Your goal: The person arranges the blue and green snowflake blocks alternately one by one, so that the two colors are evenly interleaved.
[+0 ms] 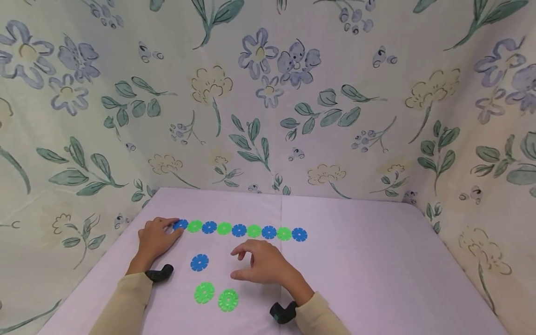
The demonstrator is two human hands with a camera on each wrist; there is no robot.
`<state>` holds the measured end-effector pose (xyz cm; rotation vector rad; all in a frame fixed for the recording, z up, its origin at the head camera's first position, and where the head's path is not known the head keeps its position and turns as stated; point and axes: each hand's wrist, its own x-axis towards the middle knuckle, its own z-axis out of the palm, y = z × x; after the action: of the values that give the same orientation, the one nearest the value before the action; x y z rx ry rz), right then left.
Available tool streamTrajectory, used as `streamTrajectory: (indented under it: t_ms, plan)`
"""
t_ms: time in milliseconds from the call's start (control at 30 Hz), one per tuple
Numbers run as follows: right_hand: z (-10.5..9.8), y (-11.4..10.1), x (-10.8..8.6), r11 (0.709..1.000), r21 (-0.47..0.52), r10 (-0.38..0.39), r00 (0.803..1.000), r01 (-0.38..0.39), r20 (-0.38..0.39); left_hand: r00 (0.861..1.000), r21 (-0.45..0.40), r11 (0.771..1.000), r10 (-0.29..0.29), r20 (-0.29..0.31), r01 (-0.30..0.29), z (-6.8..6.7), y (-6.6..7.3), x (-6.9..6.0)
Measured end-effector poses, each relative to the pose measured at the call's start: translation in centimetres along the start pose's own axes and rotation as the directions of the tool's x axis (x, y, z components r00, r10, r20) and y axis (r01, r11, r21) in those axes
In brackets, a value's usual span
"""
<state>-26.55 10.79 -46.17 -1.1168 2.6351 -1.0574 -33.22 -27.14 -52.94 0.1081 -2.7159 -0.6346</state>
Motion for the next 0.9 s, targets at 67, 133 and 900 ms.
streamTrajectory:
  t_ms: [67,133,900]
  plan:
    - [0.4,0.1,0.1,1.0,0.002,0.004,0.999,-0.004,0.037,1.0,-0.001,1.0,0.003,-0.002,-0.003,0.0,0.0,0.0]
    - [0.7,0.2,0.1,1.0,0.009,0.015,0.998,-0.016,0.067,1.0,-0.002,1.0,0.006,-0.005,-0.006,0.0,0.0,0.1]
    - [3.8,0.0,-0.1,0.989,-0.136,-0.022,0.969,0.057,0.247,1.0,-0.001,1.0,0.001,-0.005,-0.001,0.0,0.0,-0.1]
